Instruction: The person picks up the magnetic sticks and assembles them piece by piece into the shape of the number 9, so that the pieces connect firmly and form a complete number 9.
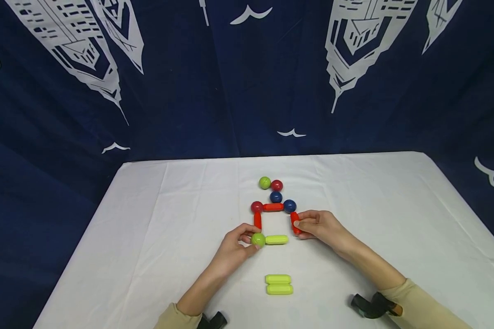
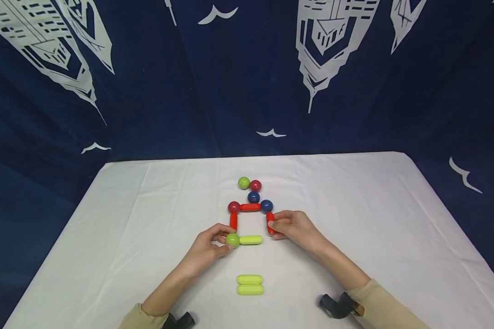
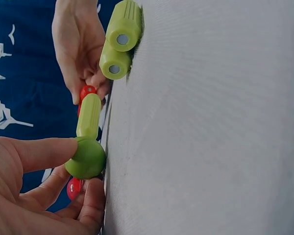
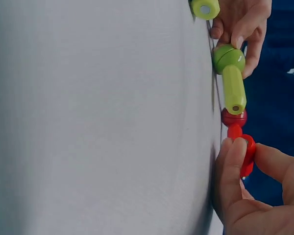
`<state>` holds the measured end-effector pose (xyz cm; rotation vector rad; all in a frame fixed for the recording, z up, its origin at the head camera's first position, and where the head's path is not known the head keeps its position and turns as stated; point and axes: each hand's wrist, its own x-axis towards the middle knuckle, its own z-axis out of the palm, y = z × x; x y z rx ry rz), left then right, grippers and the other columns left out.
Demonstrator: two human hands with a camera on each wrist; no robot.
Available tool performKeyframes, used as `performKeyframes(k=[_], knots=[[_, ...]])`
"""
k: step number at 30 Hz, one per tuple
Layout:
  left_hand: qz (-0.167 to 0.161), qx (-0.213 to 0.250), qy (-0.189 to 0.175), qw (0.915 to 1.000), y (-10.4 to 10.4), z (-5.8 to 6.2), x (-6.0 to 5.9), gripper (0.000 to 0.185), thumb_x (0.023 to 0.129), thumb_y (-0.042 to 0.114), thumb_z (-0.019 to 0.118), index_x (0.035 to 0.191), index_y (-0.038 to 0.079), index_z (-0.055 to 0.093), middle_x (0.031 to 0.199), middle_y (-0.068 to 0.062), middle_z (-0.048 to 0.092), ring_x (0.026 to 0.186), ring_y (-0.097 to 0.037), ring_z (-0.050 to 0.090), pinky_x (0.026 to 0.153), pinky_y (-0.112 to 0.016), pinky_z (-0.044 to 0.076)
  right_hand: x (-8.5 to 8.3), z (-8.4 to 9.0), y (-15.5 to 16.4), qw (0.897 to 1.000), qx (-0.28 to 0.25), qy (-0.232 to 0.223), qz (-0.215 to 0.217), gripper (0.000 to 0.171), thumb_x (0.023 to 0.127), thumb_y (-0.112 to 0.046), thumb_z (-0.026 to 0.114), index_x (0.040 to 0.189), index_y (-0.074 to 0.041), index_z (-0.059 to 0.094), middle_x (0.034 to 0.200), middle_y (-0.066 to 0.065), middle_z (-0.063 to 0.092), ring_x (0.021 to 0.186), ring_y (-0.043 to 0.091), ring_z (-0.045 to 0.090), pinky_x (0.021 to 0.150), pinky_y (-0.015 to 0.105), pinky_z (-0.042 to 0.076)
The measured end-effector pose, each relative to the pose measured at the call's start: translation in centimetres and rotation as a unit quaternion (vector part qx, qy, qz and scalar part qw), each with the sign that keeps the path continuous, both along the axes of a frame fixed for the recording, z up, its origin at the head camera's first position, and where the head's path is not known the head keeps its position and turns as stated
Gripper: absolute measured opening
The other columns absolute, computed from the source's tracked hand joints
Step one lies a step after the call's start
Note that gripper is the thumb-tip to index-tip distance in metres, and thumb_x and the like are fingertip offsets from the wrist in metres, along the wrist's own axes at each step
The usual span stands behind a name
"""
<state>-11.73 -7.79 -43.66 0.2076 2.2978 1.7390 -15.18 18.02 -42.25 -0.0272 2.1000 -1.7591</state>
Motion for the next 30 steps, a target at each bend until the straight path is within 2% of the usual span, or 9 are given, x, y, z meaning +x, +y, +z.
performKeyframes(k=[10,18,22,26,30], knots=[[0.001,-0.004,0.003,1.0,0.0,-0.1,0.0,0.03,0.087,-0.003,0.066,0.115,0.006,0.065,0.102,-0.006,0.058,0.089,-0.02,0.049,0.066,-0.022,0.042,-0.4,-0.3,-0.2,0.999,-0.006,-0.021,-0.028,0.044,0.096,-0.011,0.064,0.128,0.015,0.048,0.105,0.022,0.068,0.084,0.023,0.072,0.075,0.03,0.056],[0.004,-0.001,-0.002,1.0,0.0,0.1,0.1,0.03,0.087,-0.001,0.067,0.116,0.006,0.065,0.103,-0.006,0.057,0.089,-0.021,0.048,0.066,-0.023,0.043,-0.2,-0.3,0.9,1.0,0.017,0.001,-0.024,0.044,0.096,-0.014,0.065,0.128,0.013,0.051,0.101,0.019,0.071,0.085,0.025,0.071,0.075,0.03,0.056],[0.006,0.0,-0.004,1.0,0.0,0.1,0.1,0.03,0.086,-0.002,0.067,0.116,0.006,0.065,0.103,-0.006,0.057,0.089,-0.021,0.048,0.065,-0.023,0.042,-0.3,-0.2,1.3,1.0,0.016,0.009,-0.022,0.042,0.097,-0.014,0.064,0.128,0.012,0.051,0.104,0.019,0.07,0.087,0.025,0.071,0.077,0.031,0.056],[0.005,-0.002,-0.003,1.0,0.0,0.0,0.0,0.03,0.086,-0.002,0.066,0.115,0.006,0.065,0.103,-0.005,0.057,0.089,-0.02,0.048,0.065,-0.022,0.042,-0.8,-0.1,1.5,0.999,0.019,0.04,-0.025,0.038,0.096,-0.012,0.063,0.126,0.011,0.054,0.109,0.021,0.068,0.09,0.025,0.07,0.077,0.031,0.056],[0.005,-0.001,0.0,1.0,0.1,-0.1,0.0,0.03,0.086,-0.003,0.066,0.115,0.005,0.065,0.103,-0.006,0.058,0.088,-0.02,0.048,0.065,-0.022,0.042,-2.0,0.1,1.4,0.992,0.048,0.118,-0.016,0.033,0.095,-0.01,0.065,0.122,0.008,0.059,0.112,0.021,0.066,0.092,0.029,0.067,0.078,0.032,0.056]])
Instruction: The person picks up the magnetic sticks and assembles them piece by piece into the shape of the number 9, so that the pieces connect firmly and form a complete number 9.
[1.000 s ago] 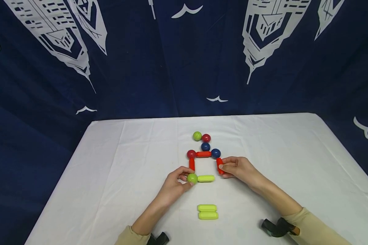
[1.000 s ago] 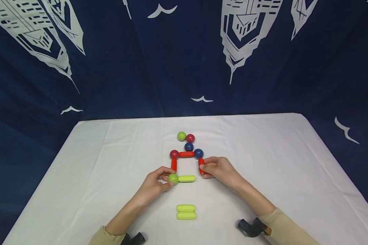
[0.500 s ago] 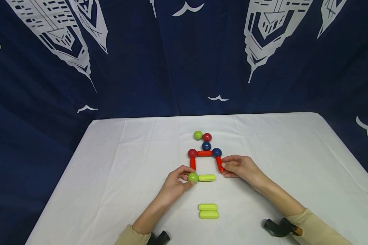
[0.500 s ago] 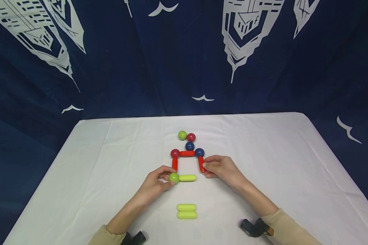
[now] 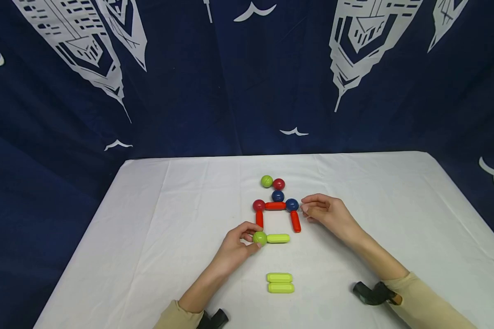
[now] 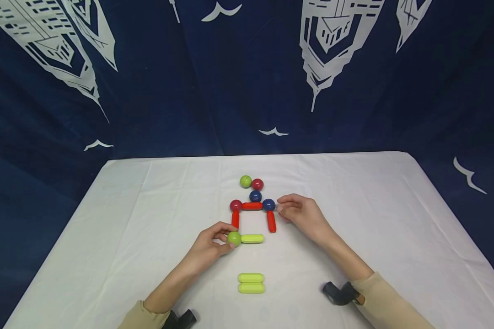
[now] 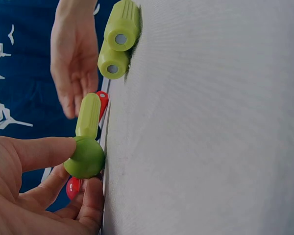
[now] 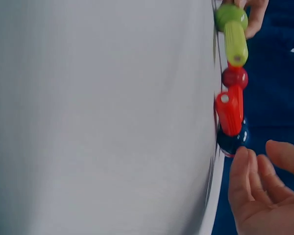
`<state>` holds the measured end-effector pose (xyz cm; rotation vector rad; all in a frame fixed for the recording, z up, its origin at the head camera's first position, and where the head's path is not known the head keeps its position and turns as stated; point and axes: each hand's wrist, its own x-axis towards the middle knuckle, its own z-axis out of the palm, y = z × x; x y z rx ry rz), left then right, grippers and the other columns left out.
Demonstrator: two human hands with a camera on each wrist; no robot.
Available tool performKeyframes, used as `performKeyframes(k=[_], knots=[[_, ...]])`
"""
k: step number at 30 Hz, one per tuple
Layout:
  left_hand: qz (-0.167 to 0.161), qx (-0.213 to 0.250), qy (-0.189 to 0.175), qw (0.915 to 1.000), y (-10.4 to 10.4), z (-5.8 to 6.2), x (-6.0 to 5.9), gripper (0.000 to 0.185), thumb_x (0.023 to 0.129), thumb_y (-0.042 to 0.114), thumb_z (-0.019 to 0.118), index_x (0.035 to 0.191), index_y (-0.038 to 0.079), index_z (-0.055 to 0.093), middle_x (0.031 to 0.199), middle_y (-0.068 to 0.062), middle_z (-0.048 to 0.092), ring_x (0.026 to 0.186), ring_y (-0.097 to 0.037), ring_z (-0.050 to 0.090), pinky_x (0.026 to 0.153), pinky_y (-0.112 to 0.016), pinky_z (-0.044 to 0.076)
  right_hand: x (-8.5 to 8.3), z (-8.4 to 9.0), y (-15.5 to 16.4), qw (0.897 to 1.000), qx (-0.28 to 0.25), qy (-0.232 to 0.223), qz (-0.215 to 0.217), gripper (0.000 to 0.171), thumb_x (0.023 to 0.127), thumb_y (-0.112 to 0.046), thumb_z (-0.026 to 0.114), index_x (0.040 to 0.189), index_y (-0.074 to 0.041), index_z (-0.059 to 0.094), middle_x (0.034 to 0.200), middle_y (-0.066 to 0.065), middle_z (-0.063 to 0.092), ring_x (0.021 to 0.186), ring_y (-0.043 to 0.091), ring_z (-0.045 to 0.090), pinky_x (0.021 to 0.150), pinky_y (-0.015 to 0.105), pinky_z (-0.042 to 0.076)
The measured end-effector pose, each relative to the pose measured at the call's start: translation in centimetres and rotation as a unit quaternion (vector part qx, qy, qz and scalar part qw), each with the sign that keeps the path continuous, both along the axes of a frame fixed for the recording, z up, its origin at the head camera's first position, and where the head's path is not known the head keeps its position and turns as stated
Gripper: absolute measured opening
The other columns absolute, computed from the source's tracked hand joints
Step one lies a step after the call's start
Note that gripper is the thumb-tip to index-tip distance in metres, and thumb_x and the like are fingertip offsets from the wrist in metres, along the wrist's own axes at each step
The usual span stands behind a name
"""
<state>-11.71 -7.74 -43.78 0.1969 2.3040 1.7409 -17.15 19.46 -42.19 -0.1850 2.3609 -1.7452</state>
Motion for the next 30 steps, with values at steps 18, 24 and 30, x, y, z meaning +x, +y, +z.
performKeyframes(k=[18,24,30], knots=[[0.001,0.005,-0.005,1.0,-0.1,0.3,0.1,0.031,0.086,-0.002,0.067,0.116,0.007,0.065,0.102,-0.006,0.057,0.088,-0.02,0.048,0.063,-0.022,0.041,-5.9,-0.3,-2.1,0.986,0.076,0.091,0.114,0.028,0.094,-0.004,0.064,0.122,-0.004,0.067,0.119,0.011,0.066,0.105,0.027,0.06,0.094,0.036,0.048],[0.0,0.01,-0.006,0.9999,-0.1,0.3,0.2,0.031,0.087,-0.001,0.068,0.117,0.007,0.065,0.104,-0.006,0.057,0.089,-0.02,0.047,0.062,-0.022,0.04,-6.0,0.2,-3.3,0.985,0.108,0.08,0.106,0.03,0.091,-0.016,0.072,0.119,-0.004,0.068,0.11,0.011,0.066,0.091,0.026,0.058,0.079,0.031,0.049],[0.002,0.011,-0.009,0.9999,-0.1,0.4,0.2,0.031,0.087,0.0,0.068,0.117,0.007,0.065,0.104,-0.006,0.057,0.089,-0.02,0.048,0.061,-0.022,0.041,-6.7,-0.3,-3.6,0.985,0.113,0.066,0.111,0.031,0.09,-0.013,0.072,0.118,-0.001,0.065,0.11,0.012,0.065,0.097,0.026,0.06,0.084,0.031,0.051]])
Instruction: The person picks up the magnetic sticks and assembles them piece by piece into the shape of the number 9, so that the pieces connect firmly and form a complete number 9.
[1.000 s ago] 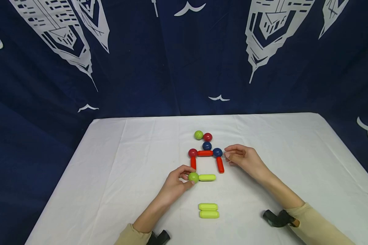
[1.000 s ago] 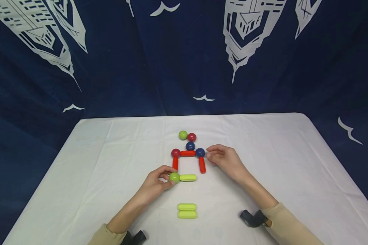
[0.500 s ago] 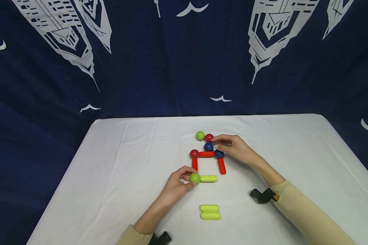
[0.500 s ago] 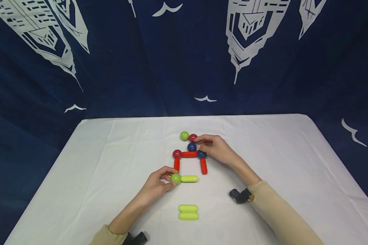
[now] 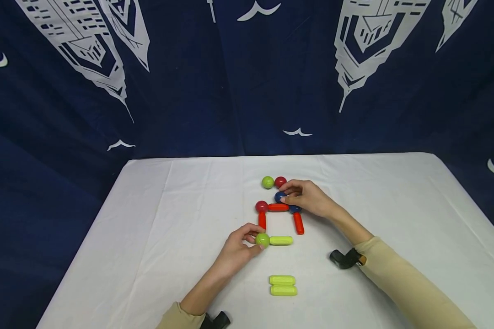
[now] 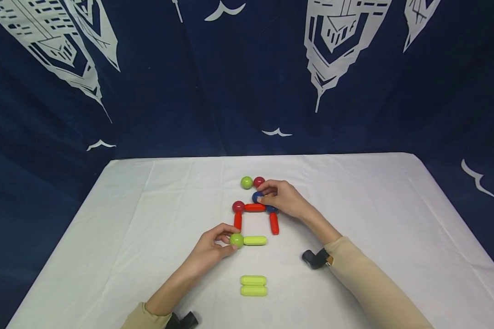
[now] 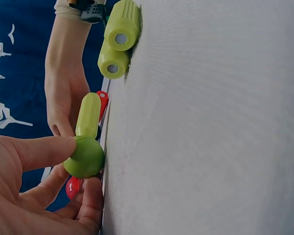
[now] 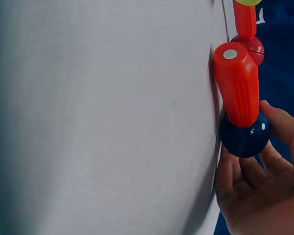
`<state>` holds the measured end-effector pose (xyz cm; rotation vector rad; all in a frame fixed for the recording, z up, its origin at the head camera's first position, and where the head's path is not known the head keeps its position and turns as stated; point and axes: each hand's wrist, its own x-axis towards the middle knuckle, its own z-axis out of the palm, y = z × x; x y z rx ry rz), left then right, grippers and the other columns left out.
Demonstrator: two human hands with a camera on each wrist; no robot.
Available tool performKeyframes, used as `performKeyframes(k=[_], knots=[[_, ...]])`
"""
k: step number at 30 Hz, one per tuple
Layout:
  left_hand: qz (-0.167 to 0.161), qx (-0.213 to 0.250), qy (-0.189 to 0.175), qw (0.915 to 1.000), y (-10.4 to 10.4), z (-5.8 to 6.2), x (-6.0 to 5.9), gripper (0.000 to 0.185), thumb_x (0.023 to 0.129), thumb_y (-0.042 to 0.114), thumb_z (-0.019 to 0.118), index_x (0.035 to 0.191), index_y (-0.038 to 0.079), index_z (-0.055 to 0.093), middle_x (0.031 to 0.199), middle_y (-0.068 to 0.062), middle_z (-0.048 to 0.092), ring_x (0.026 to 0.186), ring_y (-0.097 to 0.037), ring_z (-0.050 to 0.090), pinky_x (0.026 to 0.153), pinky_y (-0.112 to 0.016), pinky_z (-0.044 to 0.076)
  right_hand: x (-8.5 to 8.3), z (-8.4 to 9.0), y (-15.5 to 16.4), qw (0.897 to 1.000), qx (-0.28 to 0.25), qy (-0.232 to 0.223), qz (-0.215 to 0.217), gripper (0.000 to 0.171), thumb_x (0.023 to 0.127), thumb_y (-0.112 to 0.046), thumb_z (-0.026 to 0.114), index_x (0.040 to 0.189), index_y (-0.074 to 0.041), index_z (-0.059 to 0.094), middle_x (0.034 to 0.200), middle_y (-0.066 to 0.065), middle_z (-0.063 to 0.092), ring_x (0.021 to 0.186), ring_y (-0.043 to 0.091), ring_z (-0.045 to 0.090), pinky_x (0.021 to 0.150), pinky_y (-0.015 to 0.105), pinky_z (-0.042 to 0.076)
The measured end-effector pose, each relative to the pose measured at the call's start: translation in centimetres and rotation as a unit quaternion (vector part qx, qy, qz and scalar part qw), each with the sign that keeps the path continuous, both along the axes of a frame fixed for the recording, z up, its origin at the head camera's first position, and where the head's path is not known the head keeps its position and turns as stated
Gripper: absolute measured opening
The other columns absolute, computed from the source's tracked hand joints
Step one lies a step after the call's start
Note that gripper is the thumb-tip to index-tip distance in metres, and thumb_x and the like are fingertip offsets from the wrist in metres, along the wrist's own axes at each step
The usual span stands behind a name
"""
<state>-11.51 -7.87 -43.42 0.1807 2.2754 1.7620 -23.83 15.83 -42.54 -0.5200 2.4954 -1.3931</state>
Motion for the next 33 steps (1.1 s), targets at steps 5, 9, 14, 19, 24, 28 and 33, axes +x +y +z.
performKeyframes(k=[5,9,14,19,24,28,33], knots=[[0.001,-0.001,0.0,1.0,0.1,0.1,0.0,0.031,0.087,0.0,0.068,0.117,0.007,0.065,0.104,-0.005,0.057,0.089,-0.02,0.048,0.063,-0.022,0.041,0.1,0.1,0.5,1.0,-0.01,-0.004,-0.014,0.037,0.093,-0.013,0.068,0.127,-0.001,0.061,0.116,0.014,0.064,0.101,0.026,0.061,0.089,0.033,0.051],[0.002,-0.002,0.0,1.0,0.1,0.1,0.0,0.031,0.087,0.0,0.068,0.117,0.007,0.065,0.104,-0.006,0.057,0.089,-0.02,0.048,0.064,-0.023,0.041,0.7,0.5,1.1,0.999,-0.005,0.021,-0.028,0.038,0.095,-0.012,0.065,0.132,-0.004,0.059,0.122,0.014,0.063,0.102,0.028,0.061,0.089,0.036,0.051],[0.004,-0.002,0.0,1.0,0.1,0.0,0.1,0.031,0.087,0.0,0.069,0.117,0.007,0.065,0.103,-0.006,0.057,0.089,-0.02,0.048,0.064,-0.023,0.041,2.1,1.2,2.1,0.999,-0.013,0.026,-0.028,0.038,0.096,-0.007,0.063,0.133,-0.004,0.058,0.13,0.014,0.058,0.108,0.031,0.058,0.084,0.033,0.052],[0.004,-0.002,0.004,1.0,0.1,-0.1,0.1,0.032,0.087,0.0,0.069,0.117,0.007,0.065,0.103,-0.006,0.057,0.089,-0.02,0.048,0.064,-0.023,0.042,4.0,1.7,2.9,0.999,-0.024,0.019,-0.017,0.039,0.095,-0.007,0.065,0.133,-0.003,0.057,0.127,0.016,0.058,0.104,0.03,0.059,0.08,0.027,0.053],[0.002,-0.003,0.008,1.0,0.1,-0.2,0.1,0.032,0.087,-0.001,0.069,0.117,0.007,0.065,0.104,-0.005,0.057,0.089,-0.02,0.048,0.065,-0.023,0.043,6.2,1.6,3.5,0.999,-0.036,-0.009,0.006,0.038,0.092,-0.009,0.069,0.129,-0.005,0.06,0.122,0.015,0.061,0.102,0.026,0.063,0.08,0.028,0.054],[0.002,-0.007,0.01,0.9999,0.0,-0.1,0.1,0.032,0.086,-0.001,0.069,0.117,0.007,0.065,0.102,-0.006,0.057,0.089,-0.02,0.049,0.067,-0.024,0.043,7.7,1.5,3.8,0.998,-0.04,-0.025,0.029,0.038,0.09,-0.012,0.072,0.126,-0.006,0.061,0.12,0.013,0.064,0.102,0.024,0.064,0.082,0.027,0.054],[0.0,-0.014,0.014,0.9998,0.0,-0.1,0.0,0.031,0.087,-0.001,0.068,0.116,0.007,0.065,0.1,-0.006,0.058,0.09,-0.02,0.05,0.068,-0.024,0.042,9.1,1.3,3.8,0.999,0.01,-0.016,0.032,0.038,0.089,-0.021,0.075,0.124,-0.01,0.064,0.11,0.004,0.066,0.096,0.02,0.063,0.081,0.027,0.053]])
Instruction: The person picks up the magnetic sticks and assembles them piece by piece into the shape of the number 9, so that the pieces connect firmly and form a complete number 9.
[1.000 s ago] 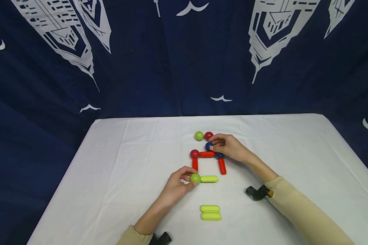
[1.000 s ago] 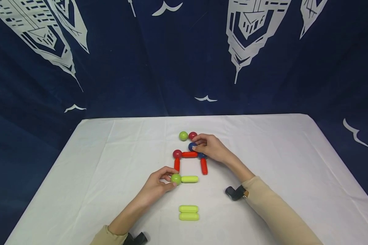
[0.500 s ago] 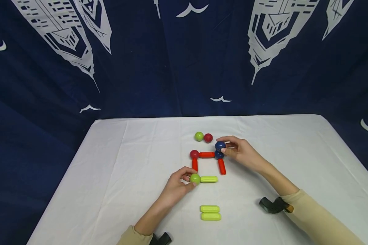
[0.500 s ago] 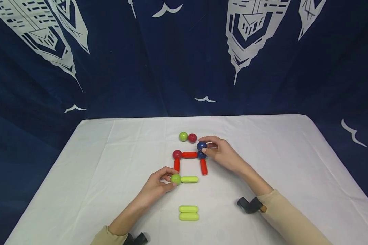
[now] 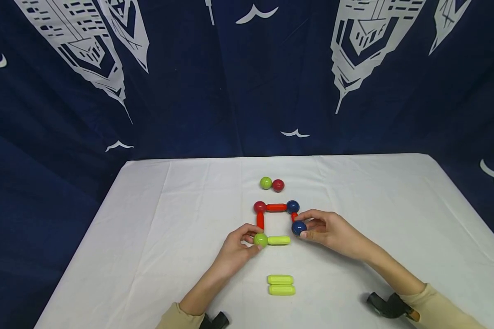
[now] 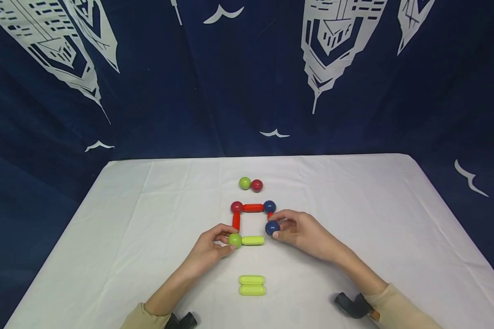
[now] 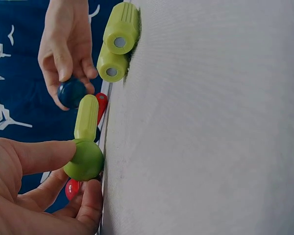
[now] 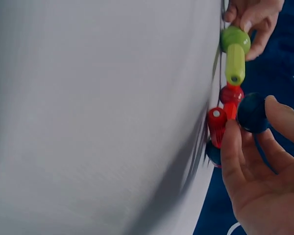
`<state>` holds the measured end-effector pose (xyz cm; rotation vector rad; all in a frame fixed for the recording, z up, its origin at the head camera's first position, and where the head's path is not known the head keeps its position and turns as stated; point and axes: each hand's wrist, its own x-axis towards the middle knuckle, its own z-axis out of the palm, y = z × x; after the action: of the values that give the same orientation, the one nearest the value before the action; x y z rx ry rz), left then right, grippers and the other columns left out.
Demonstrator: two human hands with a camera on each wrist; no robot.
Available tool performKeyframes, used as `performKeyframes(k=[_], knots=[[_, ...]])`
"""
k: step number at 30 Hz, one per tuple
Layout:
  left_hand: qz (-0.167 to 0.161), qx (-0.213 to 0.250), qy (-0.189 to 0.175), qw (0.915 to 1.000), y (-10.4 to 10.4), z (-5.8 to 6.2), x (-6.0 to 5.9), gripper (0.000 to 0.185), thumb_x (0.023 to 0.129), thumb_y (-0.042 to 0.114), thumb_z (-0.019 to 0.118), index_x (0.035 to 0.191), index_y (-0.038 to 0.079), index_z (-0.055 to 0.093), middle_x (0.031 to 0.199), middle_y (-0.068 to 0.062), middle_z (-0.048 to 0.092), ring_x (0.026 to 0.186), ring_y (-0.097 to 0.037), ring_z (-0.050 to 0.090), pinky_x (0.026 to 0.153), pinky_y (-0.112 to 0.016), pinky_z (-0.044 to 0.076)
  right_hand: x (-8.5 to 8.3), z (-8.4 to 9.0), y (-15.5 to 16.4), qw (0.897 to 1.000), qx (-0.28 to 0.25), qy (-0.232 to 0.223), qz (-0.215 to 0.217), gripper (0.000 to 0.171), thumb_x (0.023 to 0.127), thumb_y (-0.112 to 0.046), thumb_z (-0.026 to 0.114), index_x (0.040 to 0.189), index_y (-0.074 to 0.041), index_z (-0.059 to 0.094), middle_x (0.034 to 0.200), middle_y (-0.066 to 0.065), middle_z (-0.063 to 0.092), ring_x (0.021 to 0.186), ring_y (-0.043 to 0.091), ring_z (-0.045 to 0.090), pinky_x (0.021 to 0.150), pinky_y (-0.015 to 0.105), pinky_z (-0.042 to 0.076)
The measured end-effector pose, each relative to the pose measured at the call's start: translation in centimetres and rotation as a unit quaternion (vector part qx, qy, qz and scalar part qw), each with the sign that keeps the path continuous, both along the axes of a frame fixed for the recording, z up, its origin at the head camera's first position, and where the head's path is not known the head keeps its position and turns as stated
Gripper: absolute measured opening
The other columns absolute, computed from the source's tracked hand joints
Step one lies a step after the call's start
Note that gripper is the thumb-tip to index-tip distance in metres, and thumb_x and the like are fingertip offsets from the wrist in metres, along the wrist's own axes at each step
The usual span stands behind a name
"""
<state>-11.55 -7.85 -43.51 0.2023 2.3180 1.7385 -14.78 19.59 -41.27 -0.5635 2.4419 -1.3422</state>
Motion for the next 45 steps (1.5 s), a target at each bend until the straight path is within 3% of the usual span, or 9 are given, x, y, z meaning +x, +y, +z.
performKeyframes(k=[4,9,13,18,21,29,37,45], knots=[[0.0,0.0,0.002,1.0,0.0,0.0,0.0,0.031,0.087,-0.001,0.068,0.116,0.007,0.065,0.099,-0.006,0.059,0.091,-0.02,0.05,0.069,-0.024,0.042,0.8,-0.2,-0.3,0.999,0.046,0.015,-0.001,0.036,0.086,-0.02,0.078,0.12,-0.017,0.066,0.101,-0.003,0.064,0.088,0.02,0.059,0.074,0.027,0.051],[0.001,0.001,0.005,1.0,0.0,-0.1,0.0,0.031,0.086,-0.002,0.068,0.116,0.007,0.066,0.099,-0.005,0.059,0.091,-0.02,0.05,0.068,-0.023,0.042,1.4,-0.5,-0.7,0.997,0.063,0.04,0.002,0.037,0.082,-0.015,0.08,0.116,-0.02,0.066,0.096,-0.005,0.062,0.08,0.018,0.058,0.067,0.025,0.05],[0.002,-0.001,0.003,1.0,0.0,0.0,0.0,0.031,0.086,-0.001,0.068,0.116,0.008,0.066,0.099,-0.006,0.058,0.09,-0.02,0.05,0.066,-0.023,0.042,1.4,-0.5,-0.8,0.997,0.062,0.054,-0.001,0.034,0.082,-0.014,0.081,0.113,-0.019,0.067,0.096,-0.006,0.062,0.083,0.017,0.058,0.067,0.025,0.05],[0.001,-0.002,0.002,1.0,0.1,-0.1,0.0,0.031,0.087,-0.001,0.068,0.116,0.007,0.065,0.1,-0.006,0.058,0.089,-0.02,0.049,0.066,-0.024,0.042,0.7,-0.2,-0.9,0.995,0.057,0.06,-0.049,0.02,0.089,-0.009,0.071,0.108,-0.012,0.068,0.089,-0.003,0.065,0.08,0.016,0.061,0.069,0.026,0.053],[0.0,-0.005,0.003,1.0,0.0,-0.2,-0.1,0.03,0.087,-0.002,0.067,0.116,0.006,0.065,0.101,-0.005,0.058,0.088,-0.02,0.049,0.067,-0.024,0.042,-0.1,-0.3,-1.3,0.993,0.068,0.048,-0.083,0.015,0.091,-0.009,0.066,0.106,-0.006,0.068,0.084,-0.001,0.066,0.075,0.015,0.061,0.069,0.026,0.052],[-0.002,-0.007,0.007,0.9999,0.1,-0.3,-0.1,0.03,0.087,-0.002,0.067,0.115,0.006,0.065,0.102,-0.005,0.058,0.088,-0.02,0.049,0.068,-0.023,0.042,-1.4,-0.7,-2.8,0.982,0.126,0.006,-0.143,0.03,0.085,-0.021,0.077,0.104,0.0,0.067,0.07,-0.001,0.063,0.061,0.014,0.054,0.054,0.026,0.041],[-0.001,-0.005,-0.002,1.0,0.1,-0.2,-0.1,0.03,0.087,-0.002,0.067,0.116,0.006,0.065,0.103,-0.005,0.057,0.089,-0.02,0.049,0.067,-0.024,0.042,-2.4,-0.4,-2.8,0.98,0.024,-0.129,-0.151,0.028,0.089,-0.014,0.072,0.105,0.006,0.063,0.081,0.007,0.07,0.067,0.017,0.066,0.065,0.03,0.056],[0.003,0.002,0.002,1.0,0.1,0.0,0.0,0.031,0.087,-0.001,0.068,0.117,0.007,0.065,0.103,-0.005,0.058,0.09,-0.02,0.049,0.066,-0.023,0.042,-2.6,-0.5,-2.6,0.976,-0.011,-0.156,-0.149,0.031,0.09,-0.011,0.071,0.11,0.01,0.06,0.086,0.01,0.07,0.07,0.016,0.067,0.067,0.03,0.057]])
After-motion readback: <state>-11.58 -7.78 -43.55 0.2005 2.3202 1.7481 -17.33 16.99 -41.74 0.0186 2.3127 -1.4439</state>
